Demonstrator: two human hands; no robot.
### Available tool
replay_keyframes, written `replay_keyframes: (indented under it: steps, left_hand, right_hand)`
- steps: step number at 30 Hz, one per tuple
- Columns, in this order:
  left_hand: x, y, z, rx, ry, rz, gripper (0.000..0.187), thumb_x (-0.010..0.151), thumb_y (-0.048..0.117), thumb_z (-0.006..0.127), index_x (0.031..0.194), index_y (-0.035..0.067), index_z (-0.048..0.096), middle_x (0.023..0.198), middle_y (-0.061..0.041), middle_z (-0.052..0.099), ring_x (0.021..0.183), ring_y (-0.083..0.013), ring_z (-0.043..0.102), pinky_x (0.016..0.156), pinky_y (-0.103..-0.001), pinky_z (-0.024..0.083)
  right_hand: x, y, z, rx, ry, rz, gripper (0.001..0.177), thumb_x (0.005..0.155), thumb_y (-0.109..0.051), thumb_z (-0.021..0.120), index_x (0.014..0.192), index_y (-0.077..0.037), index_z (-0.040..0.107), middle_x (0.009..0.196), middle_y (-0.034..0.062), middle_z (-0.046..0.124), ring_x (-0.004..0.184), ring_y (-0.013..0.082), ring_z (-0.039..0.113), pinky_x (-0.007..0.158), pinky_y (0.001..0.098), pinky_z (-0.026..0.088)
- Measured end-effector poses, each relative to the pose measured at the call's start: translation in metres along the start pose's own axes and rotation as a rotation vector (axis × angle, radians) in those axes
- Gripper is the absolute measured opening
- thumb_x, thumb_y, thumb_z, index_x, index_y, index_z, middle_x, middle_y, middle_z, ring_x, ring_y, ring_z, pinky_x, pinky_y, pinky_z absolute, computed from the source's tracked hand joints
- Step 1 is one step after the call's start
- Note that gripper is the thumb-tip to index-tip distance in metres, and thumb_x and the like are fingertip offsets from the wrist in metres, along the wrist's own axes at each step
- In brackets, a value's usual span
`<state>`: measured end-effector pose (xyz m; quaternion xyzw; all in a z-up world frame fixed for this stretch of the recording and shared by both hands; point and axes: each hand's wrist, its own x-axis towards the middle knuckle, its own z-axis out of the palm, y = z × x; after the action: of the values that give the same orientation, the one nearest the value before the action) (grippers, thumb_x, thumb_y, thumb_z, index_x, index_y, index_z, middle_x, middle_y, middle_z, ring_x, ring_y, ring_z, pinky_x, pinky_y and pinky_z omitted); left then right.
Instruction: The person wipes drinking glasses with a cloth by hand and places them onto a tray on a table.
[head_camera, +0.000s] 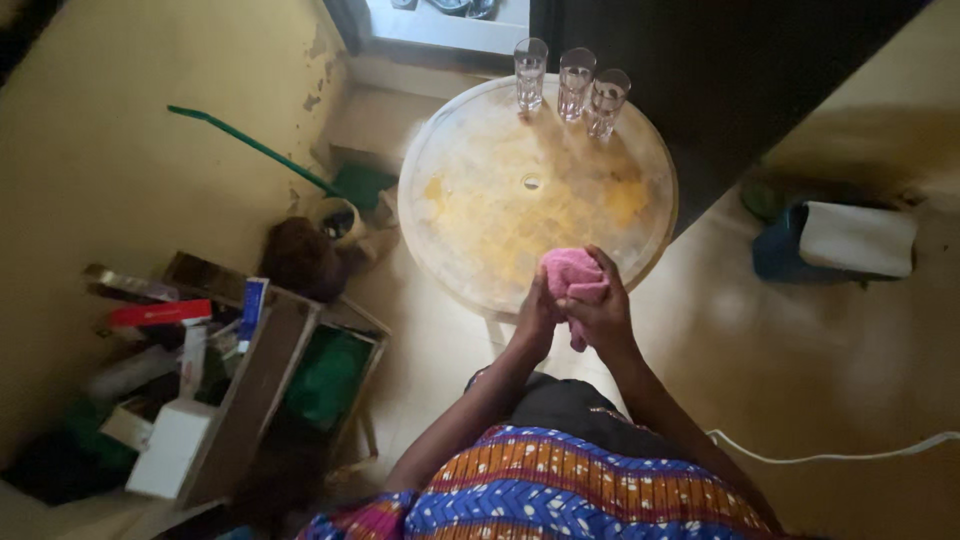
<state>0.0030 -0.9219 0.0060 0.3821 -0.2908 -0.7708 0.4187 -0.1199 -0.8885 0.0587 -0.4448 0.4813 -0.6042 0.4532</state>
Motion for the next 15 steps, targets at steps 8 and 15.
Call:
replay_keyframes:
  steps: [8,15]
  left_hand:
    - [0.145,0.018,-0.002,0.059,-0.12,0.062,0.049,0.106,0.046,0.046,0.124,0.004,0.064,0.115,-0.012,0.069,0.099,-0.0228,0.068,0.086,-0.039,0.056]
    - [0.265,0.016,0.018,-0.073,-0.117,-0.081,0.042,0.111,0.046,0.049,0.114,0.008,0.067,0.095,-0.005,0.06,0.085,-0.0175,0.061,0.075,-0.037,0.059]
  right_hand:
    - [0.068,0.001,-0.044,-0.144,0.18,-0.037,0.097,0.07,-0.001,0.081,0.156,-0.003,0.037,0.134,0.0107,0.057,0.121,0.0222,0.061,0.101,0.0353,0.057]
    - [0.2,0.031,-0.064,-0.141,0.135,-0.22,0.117,0.068,-0.009,0.086,0.159,-0.013,0.012,0.133,0.0095,0.055,0.12,0.0237,0.059,0.1,0.0358,0.055]
